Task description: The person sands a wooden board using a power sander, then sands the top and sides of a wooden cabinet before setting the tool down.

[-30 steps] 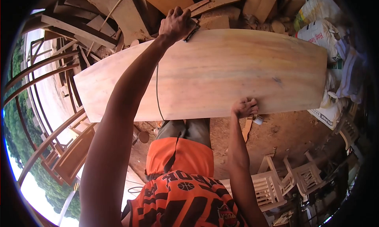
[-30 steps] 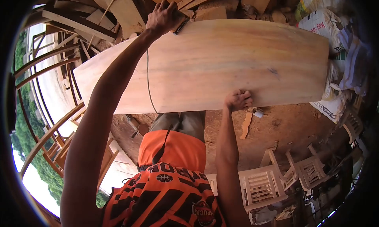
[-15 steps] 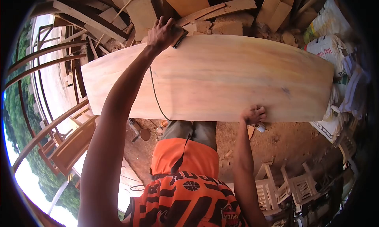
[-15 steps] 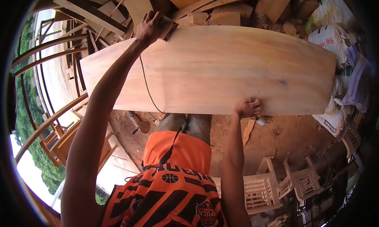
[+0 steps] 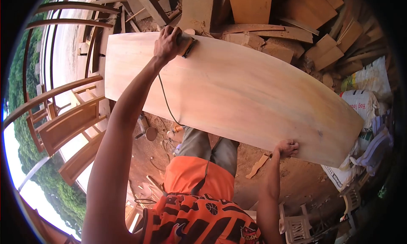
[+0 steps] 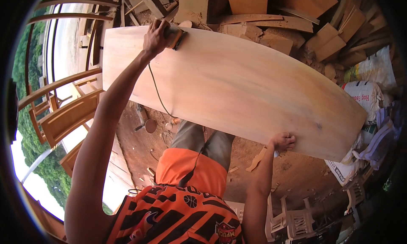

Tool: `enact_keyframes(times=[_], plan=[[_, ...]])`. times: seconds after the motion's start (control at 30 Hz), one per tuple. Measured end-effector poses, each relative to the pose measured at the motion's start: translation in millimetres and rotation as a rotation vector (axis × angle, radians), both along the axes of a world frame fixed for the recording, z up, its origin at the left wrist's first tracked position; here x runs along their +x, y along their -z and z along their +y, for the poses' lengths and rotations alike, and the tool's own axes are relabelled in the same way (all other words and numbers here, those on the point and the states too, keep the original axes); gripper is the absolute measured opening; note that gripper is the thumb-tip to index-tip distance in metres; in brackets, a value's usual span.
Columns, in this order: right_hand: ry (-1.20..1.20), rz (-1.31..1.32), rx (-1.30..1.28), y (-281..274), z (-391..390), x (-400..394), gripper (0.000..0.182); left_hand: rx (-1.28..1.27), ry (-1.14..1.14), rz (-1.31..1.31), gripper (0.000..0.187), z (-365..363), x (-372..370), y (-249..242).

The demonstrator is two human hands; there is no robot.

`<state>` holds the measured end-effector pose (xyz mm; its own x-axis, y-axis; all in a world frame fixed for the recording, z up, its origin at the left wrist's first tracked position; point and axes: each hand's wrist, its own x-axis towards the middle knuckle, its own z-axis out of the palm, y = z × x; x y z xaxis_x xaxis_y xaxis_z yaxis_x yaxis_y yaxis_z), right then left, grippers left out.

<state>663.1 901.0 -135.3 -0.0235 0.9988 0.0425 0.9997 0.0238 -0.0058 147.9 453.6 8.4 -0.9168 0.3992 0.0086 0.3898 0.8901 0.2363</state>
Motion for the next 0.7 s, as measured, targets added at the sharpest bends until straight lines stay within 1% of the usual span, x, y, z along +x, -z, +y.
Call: enact_keyframes(times=[0.03, 0.07, 0.13, 0.2, 0.27, 0.3, 0.37, 0.4, 0.43, 0.47, 0.5, 0.53, 0.6, 0.67, 0.7], plan=[[0.005, -0.030, 0.043, 0, 0, -1, 0.044, 0.011, -0.010, 0.042, 0.042, -17, 0, 1], [0.005, -0.053, 0.078, 1, -2, -4, 0.044, -0.029, -0.045, 0.044, 0.043, -35, 1, 2], [0.012, -0.069, 0.013, -3, 1, -4, 0.045, -0.018, -0.091, 0.041, 0.042, -71, 1, 0], [-0.067, -0.097, 0.050, 16, 17, 15, 0.045, -0.084, -0.159, 0.003, 0.045, -109, 0, 0], [-0.067, -0.091, -0.040, 32, 36, 32, 0.055, -0.078, -0.209, 0.019, 0.047, -146, 1, 0], [-0.100, -0.081, -0.039, 28, 30, 20, 0.055, -0.092, -0.244, 0.002, 0.046, -163, 2, -2], [0.012, -0.195, -0.140, 11, 12, 2, 0.059, -0.098, -0.294, -0.018, 0.045, -196, 3, -6], [-0.001, -0.195, -0.130, 26, 11, 11, 0.059, -0.099, -0.316, -0.020, 0.042, -212, 3, -9], [-0.166, -0.265, -0.118, 57, 10, 28, 0.063, -0.098, -0.333, -0.022, 0.039, -227, 4, -11], [-0.331, -0.337, -0.103, 70, 10, 34, 0.067, -0.093, -0.335, 0.002, 0.038, -248, 3, -7], [-0.374, -0.372, -0.249, 34, -25, 3, 0.080, -0.099, -0.354, -0.005, 0.038, -268, 2, -5], [-0.377, -0.372, -0.231, 37, -36, -8, 0.080, -0.103, -0.370, -0.012, 0.038, -286, 4, -5], [-0.476, -0.467, -0.352, 46, -53, -6, 0.086, -0.134, -0.411, -0.034, 0.038, -323, 3, -5], [-0.520, -0.569, -0.523, 31, -83, -26, 0.096, -0.106, -0.434, -0.019, 0.038, -358, 6, -8], [-0.452, -0.468, -0.553, 18, -107, -44, 0.099, -0.113, -0.439, -0.012, 0.039, -377, 6, -6]])
